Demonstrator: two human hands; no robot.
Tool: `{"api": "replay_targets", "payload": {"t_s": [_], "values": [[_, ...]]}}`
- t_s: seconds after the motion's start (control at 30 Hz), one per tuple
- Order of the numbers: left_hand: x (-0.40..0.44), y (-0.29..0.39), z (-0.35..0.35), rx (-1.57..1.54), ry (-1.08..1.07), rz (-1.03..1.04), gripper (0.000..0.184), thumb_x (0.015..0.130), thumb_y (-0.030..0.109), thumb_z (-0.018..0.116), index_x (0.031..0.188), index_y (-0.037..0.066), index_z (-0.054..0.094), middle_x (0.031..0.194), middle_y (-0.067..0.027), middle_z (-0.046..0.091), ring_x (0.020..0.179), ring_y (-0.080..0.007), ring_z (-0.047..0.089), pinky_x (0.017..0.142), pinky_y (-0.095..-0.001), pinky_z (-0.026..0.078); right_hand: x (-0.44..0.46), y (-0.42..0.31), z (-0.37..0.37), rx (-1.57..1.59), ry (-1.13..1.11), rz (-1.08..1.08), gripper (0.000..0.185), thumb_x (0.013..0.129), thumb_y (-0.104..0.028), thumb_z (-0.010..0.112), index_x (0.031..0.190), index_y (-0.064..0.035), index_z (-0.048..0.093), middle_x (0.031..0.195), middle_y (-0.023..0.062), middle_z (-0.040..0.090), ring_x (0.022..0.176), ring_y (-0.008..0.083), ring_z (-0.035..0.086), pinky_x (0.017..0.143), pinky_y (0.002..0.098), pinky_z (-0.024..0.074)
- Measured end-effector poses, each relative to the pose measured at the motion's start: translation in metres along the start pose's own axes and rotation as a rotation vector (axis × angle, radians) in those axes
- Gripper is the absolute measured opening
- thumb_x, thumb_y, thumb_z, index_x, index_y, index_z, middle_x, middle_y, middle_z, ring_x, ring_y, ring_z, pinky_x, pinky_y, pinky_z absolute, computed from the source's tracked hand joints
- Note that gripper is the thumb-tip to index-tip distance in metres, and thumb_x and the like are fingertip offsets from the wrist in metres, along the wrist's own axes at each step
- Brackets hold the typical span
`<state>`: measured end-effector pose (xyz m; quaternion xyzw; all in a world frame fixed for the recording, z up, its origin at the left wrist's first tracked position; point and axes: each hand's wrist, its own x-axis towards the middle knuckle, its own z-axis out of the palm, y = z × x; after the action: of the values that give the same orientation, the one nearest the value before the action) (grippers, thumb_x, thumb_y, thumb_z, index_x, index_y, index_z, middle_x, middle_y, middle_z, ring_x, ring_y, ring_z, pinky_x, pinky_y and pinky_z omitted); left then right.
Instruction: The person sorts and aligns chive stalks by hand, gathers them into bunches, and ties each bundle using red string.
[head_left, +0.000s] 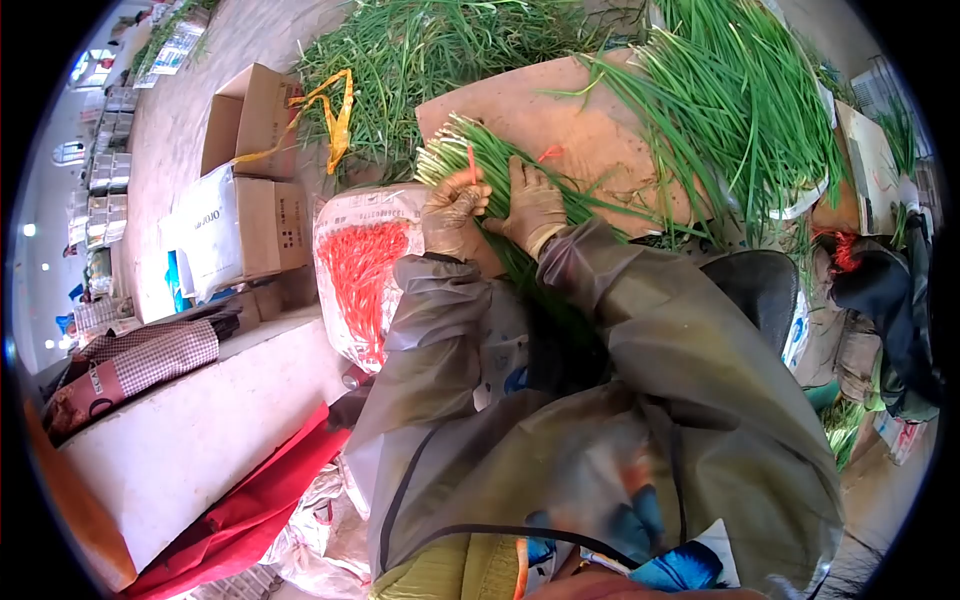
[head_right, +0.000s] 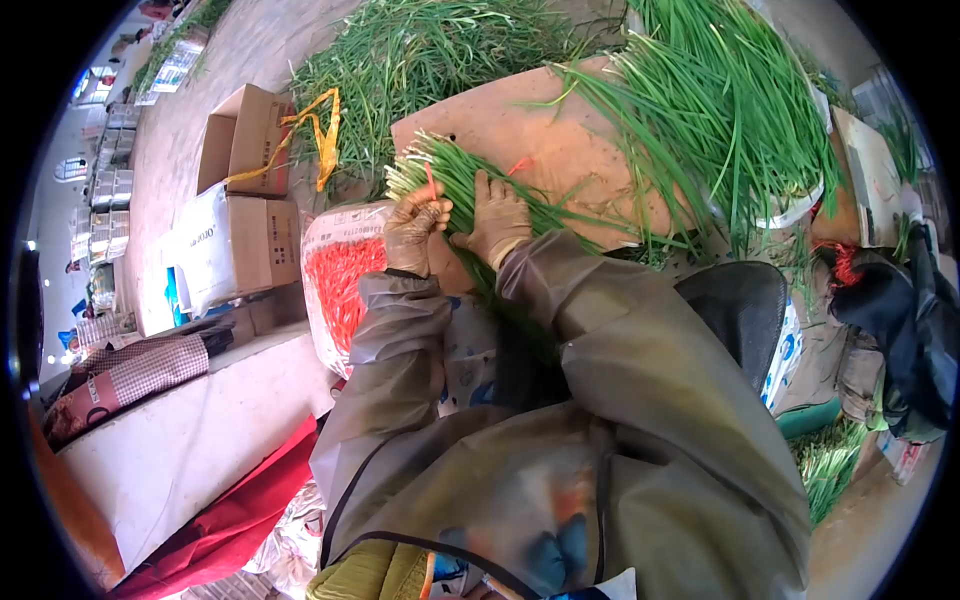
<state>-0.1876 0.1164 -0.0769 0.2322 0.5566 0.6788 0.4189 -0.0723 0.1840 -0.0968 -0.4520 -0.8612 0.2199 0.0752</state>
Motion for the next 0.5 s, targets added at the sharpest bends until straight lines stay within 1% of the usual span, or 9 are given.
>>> {"api": "replay_targets", "payload": {"t_s": [0.07,0.1,0.17,0.2,0.3,0.33,0.4,0.43,0.5], "values": [[0.011,-0.012,0.004,0.153,0.0,-0.009,0.008,0.082,0.008,0.058,0.089,0.006,0.063,0.081,-0.0091,0.064,0.072,-0.0143,0.06,0.063,-0.0263,0.048,0.001,0.0,-0.003,0.012,-0.008,0.0,0.104,0.055,-0.048,0.075,0.133,0.0012,0.025,0.119,0.0172,0.044,0.11,0.03,0.045,0.09,0.0389,0.0388],[0.016,-0.002,0.015,0.151,-0.005,-0.014,0.008,0.082,0.008,0.058,0.089,0.006,0.063,0.081,-0.0091,0.064,0.072,-0.0143,0.06,0.063,-0.0263,0.048,0.001,0.0,-0.002,0.029,-0.019,0.002,0.104,0.055,-0.048,0.075,0.132,0.0016,0.025,0.119,0.0174,0.045,0.109,0.0299,0.045,0.089,0.0386,0.0389],[0.031,0.012,0.035,1.335,-0.148,0.648,0.01,0.082,0.015,0.056,0.088,0.008,0.061,0.082,-0.0084,0.064,0.073,-0.02,0.061,0.064,-0.0317,0.048,0.001,0.005,0.006,0.014,-0.008,-0.004,0.1,0.058,-0.046,0.073,0.132,0.0017,0.026,0.12,0.0185,0.044,0.109,0.0302,0.045,0.089,0.0386,0.0389],[0.051,-0.008,0.038,1.396,-0.076,0.874,0.015,0.082,0.023,0.053,0.085,0.01,0.06,0.088,-0.0087,0.063,0.093,-0.023,0.057,0.085,-0.0386,0.042,0.003,0.009,0.017,0.015,0.042,-0.013,0.094,0.061,-0.041,0.071,0.132,0.0023,0.026,0.121,0.0193,0.044,0.11,0.0311,0.045,0.09,0.0389,0.0386],[0.075,-0.047,0.044,1.471,-0.164,0.785,0.012,0.079,0.021,0.057,0.082,0.01,0.061,0.089,-0.0095,0.063,0.097,-0.0255,0.057,0.095,-0.039,0.036,0.004,0.021,0.01,-0.027,0.033,-0.001,0.084,0.068,-0.035,0.064,0.132,0.0036,0.026,0.123,0.0203,0.043,0.111,0.0332,0.046,0.091,0.0389,0.0392],[0.077,-0.051,0.045,1.478,-0.164,0.72,0.015,0.081,0.024,0.051,0.083,0.011,0.059,0.087,-0.007,0.063,0.102,-0.0207,0.053,0.098,-0.0381,0.031,0.003,0.024,-0.006,-0.095,-0.101,-0.001,0.08,0.068,-0.041,0.064,0.128,0.001,0.033,0.119,0.0187,0.047,0.108,0.0322,0.048,0.088,0.0393,0.0409],[0.075,-0.048,0.047,1.475,-0.203,0.658,0.014,0.08,0.024,0.054,0.083,0.011,0.06,0.088,-0.0072,0.063,0.1,-0.0227,0.055,0.097,-0.0391,0.032,0.018,0.035,-0.055,-0.032,-0.421,0.011,0.061,0.07,-0.049,0.06,0.112,-0.0054,0.052,0.109,0.0157,0.055,0.099,0.0324,0.055,0.08,0.0421,0.0453],[0.075,-0.046,0.046,1.477,-0.246,0.617,0.013,0.08,0.023,0.057,0.083,0.011,0.061,0.088,-0.0075,0.064,0.098,-0.0246,0.056,0.096,-0.0401,0.034,0.029,0.05,-0.071,0.224,-0.393,0.066,0.044,0.075,-0.043,0.059,0.099,-0.0065,0.059,0.106,0.0153,0.057,0.094,0.0331,0.057,0.078,0.0433,0.0462],[0.074,-0.046,0.043,1.495,-0.25,0.631,0.012,0.08,0.023,0.057,0.084,0.013,0.061,0.088,-0.0081,0.064,0.097,-0.0251,0.057,0.096,-0.0399,0.034,0.056,0.08,-0.06,0.049,-0.075,0.099,0.032,0.078,-0.035,0.057,0.092,-0.0061,0.061,0.101,0.0142,0.059,0.091,0.0319,0.058,0.077,0.0421,0.0465]]}}
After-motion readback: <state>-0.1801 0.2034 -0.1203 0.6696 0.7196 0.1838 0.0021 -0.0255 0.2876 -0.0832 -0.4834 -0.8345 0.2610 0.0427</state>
